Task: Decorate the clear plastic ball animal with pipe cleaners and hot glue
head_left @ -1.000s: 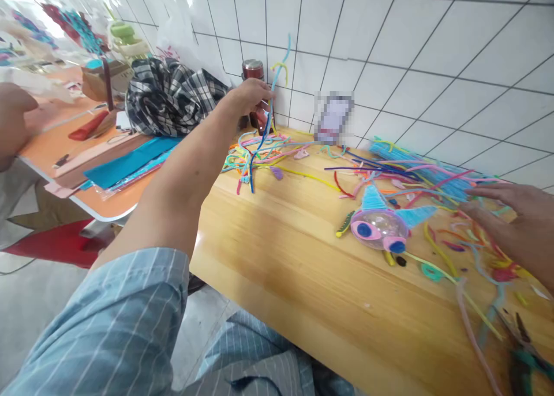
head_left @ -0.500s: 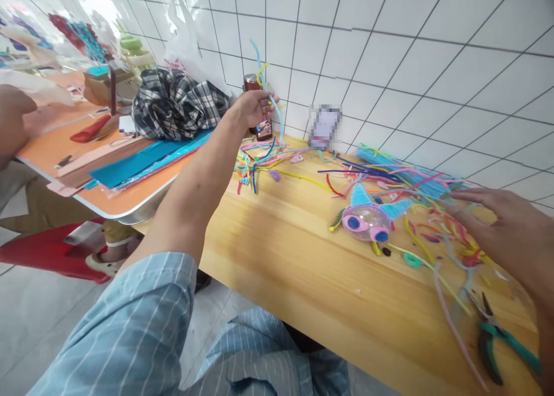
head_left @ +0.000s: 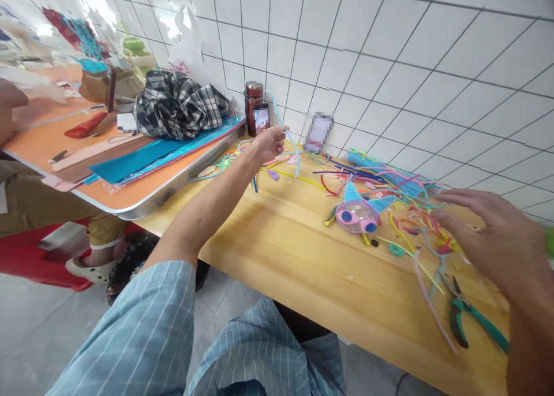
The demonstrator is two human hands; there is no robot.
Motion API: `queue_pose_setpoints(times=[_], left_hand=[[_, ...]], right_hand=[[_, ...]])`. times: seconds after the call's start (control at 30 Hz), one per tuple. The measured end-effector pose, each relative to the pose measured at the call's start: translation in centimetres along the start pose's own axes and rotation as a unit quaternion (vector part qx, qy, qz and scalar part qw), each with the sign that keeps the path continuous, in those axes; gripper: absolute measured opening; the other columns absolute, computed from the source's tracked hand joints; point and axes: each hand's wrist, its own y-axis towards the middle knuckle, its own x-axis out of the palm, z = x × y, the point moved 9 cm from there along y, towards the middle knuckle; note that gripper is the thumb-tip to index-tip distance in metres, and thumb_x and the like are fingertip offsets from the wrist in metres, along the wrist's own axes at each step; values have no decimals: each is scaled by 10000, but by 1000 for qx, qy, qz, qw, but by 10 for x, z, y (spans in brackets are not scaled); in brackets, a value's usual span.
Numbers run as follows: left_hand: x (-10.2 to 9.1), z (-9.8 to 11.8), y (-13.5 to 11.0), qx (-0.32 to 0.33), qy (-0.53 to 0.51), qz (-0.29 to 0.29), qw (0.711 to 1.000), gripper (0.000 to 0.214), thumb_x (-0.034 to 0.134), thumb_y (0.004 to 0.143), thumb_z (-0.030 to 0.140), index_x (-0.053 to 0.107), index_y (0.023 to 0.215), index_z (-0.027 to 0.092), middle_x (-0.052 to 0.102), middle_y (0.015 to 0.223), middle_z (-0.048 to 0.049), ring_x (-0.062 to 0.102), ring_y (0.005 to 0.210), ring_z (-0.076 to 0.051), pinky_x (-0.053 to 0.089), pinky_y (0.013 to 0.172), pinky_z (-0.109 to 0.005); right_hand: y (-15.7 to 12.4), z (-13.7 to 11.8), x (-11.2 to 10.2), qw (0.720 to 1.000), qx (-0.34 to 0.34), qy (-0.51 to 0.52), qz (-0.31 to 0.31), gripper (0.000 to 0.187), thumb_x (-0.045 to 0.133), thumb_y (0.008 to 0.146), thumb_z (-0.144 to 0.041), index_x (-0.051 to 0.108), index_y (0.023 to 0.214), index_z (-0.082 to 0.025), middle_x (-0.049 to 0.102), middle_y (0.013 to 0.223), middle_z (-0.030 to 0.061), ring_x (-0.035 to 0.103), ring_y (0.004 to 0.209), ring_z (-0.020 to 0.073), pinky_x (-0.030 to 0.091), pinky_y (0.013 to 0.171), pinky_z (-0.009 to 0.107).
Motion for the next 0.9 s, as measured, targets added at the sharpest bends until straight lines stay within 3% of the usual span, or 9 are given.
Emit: queue_pose_setpoints(times=[0.17,0.27,0.33,0.4,0.53,0.73,0.9], left_hand=[[46,-27,-79,-14,-36,-95,995,134,845,974,178,711,970,181,645,750,62,481,523,-41,334,522,-188],[75,-49,-131,-7,-2,-171,985,279,920,934,314,680,914,173,690,790,46,506,523,-35,357,529,-186],[92,-68,-166,-5,19,-221,975,375,950,890,430,670,887,179,718,814,31,513,523,-45,350,521,-210],[110,-87,-200,-7,37,-277,960,459,960,850,547,686,875,179,740,832,13,520,543,-53,364,540,-228],[135,-125,-256,-46,63,-355,932,539,959,804,663,728,884,182,747,848,-4,533,592,-76,395,591,-265],[141,-167,-291,-112,77,-362,922,639,979,722,770,763,882,190,738,845,-17,522,602,-94,373,611,-295],[142,-188,-303,-125,74,-359,922,660,995,703,784,760,864,188,718,828,-11,505,618,-99,393,632,-298]], right_hand=[[5,-56,-10,996,29,83,-8,247,704,1117,-476,858,1176,-293,916,1203,102,884,1134,310,686,1018,481],[7,-79,-4,980,120,156,-37,255,739,1063,-488,881,1149,-295,923,1213,88,881,1163,324,684,1042,505],[5,-87,9,951,212,212,-76,276,776,1006,-505,880,1146,-291,924,1208,90,874,1189,344,674,1093,550],[1,-95,25,905,292,297,-89,337,805,969,-516,850,1204,-279,921,1206,96,876,1166,338,673,1115,573],[-11,-111,49,813,346,463,-66,452,861,927,-558,794,1269,-269,912,1146,89,878,1045,297,717,940,477],[-47,-121,42,787,384,481,-36,288,870,928,-521,848,1004,-245,833,861,30,735,719,190,608,662,326],[-70,-134,38,746,408,525,-19,277,933,873,-500,850,1000,-269,817,848,16,729,727,183,587,613,286]])
